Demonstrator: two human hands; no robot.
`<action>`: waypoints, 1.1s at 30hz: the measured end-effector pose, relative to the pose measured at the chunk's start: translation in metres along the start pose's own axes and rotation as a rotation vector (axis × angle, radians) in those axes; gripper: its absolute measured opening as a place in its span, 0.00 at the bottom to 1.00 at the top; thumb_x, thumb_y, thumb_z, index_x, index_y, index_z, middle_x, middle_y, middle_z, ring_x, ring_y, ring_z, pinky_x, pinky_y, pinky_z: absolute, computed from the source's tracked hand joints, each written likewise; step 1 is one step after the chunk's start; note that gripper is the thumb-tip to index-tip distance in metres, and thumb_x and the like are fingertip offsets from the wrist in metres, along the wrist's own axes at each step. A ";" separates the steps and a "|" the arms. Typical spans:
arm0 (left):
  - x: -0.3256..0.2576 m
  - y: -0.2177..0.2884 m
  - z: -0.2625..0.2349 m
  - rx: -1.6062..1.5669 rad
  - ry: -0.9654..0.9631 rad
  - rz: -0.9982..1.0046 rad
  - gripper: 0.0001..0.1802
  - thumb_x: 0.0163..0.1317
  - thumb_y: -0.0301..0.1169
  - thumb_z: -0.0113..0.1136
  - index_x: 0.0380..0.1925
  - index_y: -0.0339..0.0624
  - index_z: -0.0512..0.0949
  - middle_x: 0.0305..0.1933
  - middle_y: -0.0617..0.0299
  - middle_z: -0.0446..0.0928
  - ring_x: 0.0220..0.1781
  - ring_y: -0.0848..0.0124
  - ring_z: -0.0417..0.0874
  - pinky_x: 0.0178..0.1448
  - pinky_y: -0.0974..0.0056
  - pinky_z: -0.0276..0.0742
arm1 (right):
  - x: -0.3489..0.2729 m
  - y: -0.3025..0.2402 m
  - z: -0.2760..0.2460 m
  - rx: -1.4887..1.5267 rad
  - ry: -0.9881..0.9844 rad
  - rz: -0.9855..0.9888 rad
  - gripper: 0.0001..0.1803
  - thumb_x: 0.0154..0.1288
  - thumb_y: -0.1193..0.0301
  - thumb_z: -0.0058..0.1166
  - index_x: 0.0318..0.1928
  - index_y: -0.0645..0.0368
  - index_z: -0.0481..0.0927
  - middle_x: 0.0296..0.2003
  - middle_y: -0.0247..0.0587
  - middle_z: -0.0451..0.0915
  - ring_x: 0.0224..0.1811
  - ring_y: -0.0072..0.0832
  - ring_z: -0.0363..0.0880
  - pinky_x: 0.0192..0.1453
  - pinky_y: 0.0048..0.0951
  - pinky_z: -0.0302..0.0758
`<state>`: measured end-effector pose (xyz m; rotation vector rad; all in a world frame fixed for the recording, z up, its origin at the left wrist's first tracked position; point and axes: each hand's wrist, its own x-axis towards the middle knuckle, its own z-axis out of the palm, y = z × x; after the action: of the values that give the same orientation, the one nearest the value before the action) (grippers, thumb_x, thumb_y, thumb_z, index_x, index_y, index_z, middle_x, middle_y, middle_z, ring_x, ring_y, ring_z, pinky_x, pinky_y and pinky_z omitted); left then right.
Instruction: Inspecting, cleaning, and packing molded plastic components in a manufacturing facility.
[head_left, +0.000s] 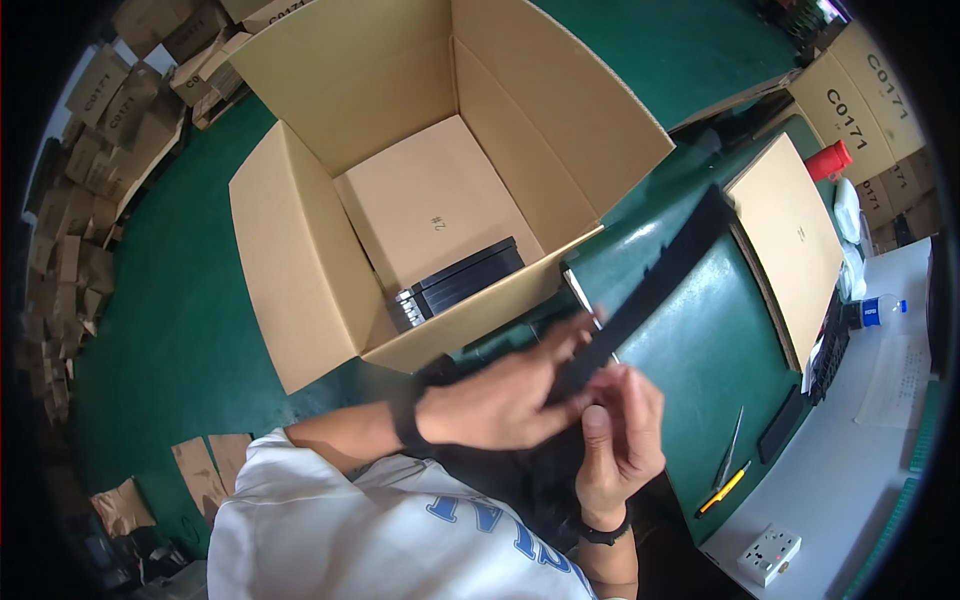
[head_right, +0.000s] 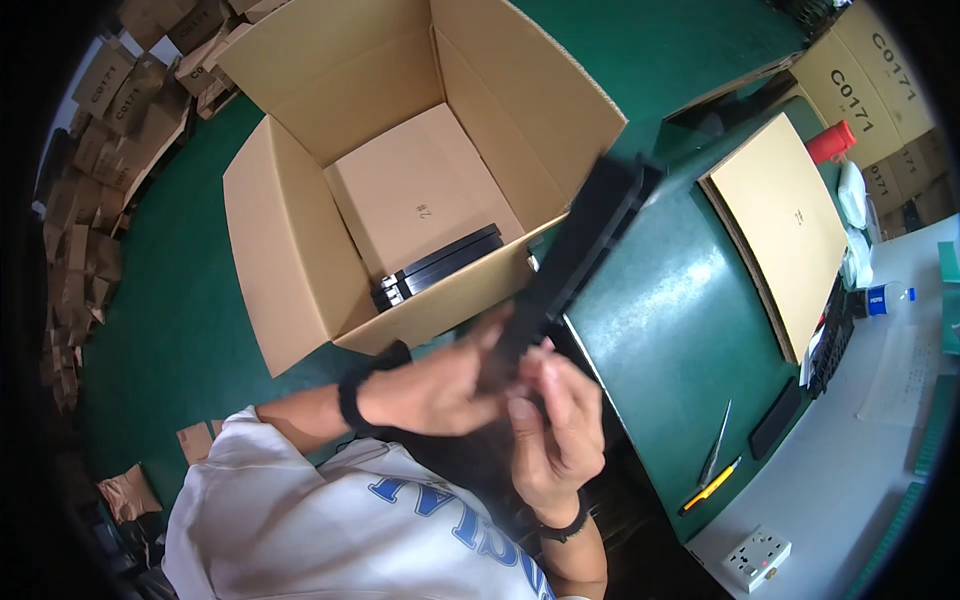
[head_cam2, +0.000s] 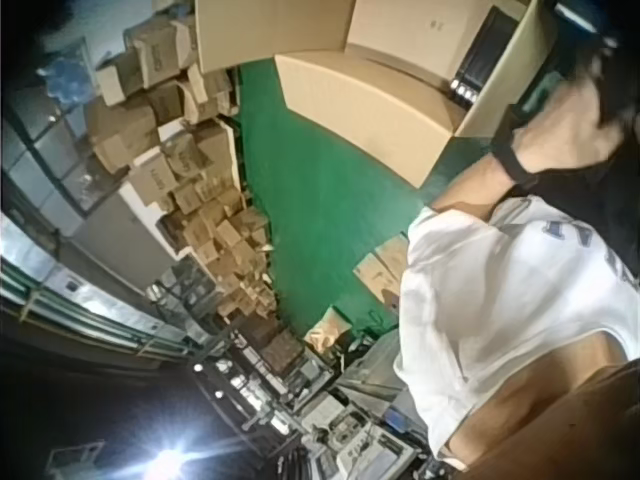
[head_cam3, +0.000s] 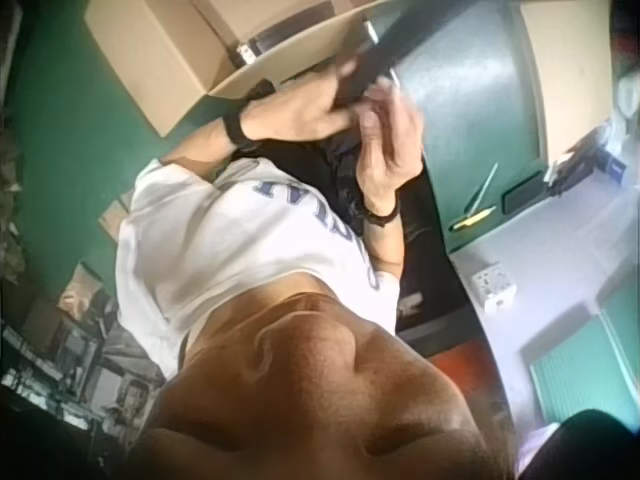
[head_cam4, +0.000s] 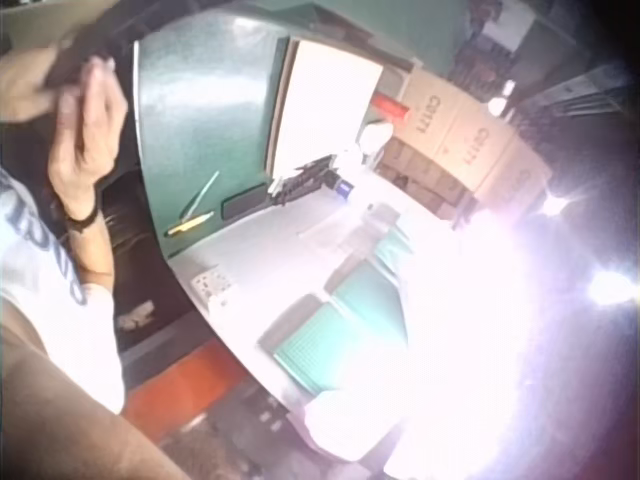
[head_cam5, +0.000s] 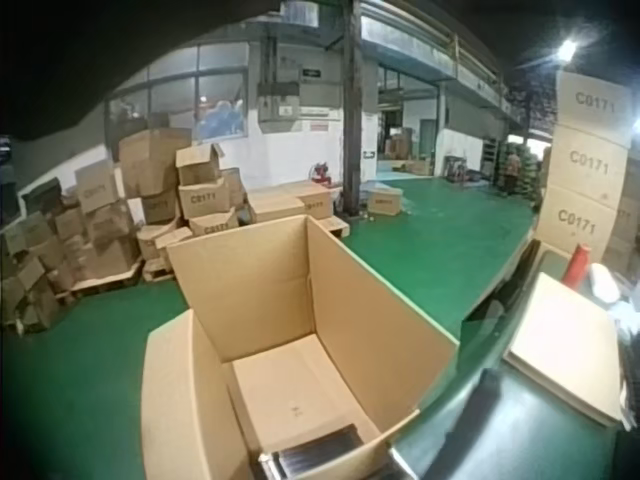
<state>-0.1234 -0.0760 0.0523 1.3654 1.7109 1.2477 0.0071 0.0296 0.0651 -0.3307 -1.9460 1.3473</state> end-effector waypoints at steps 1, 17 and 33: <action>0.003 -0.006 -0.011 -0.060 0.200 0.016 0.39 0.69 0.35 0.56 0.71 0.28 0.50 0.73 0.37 0.57 0.73 0.51 0.66 0.74 0.55 0.62 | 0.005 -0.001 0.002 0.062 0.056 -0.046 0.22 0.62 0.84 0.59 0.58 0.68 0.78 0.52 0.58 0.78 0.49 0.40 0.82 0.51 0.32 0.81; 0.019 -0.288 -0.131 0.365 0.187 -0.780 0.38 0.70 0.61 0.44 0.67 0.43 0.65 0.64 0.40 0.72 0.68 0.47 0.71 0.70 0.52 0.66 | -0.036 0.038 -0.066 -0.232 0.076 0.358 0.13 0.70 0.84 0.51 0.51 0.65 0.83 0.36 0.42 0.81 0.30 0.21 0.80 0.33 0.18 0.76; -0.016 -0.408 -0.080 0.307 0.025 -0.897 0.24 0.71 0.47 0.52 0.60 0.49 0.77 0.62 0.49 0.76 0.66 0.53 0.74 0.70 0.56 0.66 | -0.054 0.035 -0.065 -0.513 -0.109 0.433 0.29 0.56 0.96 0.42 0.53 0.61 0.83 0.32 0.40 0.80 0.32 0.23 0.80 0.37 0.21 0.80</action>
<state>-0.3442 -0.1238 -0.2973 0.5578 2.2126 0.5021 0.0833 0.0581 0.0227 -0.9891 -2.3928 1.1087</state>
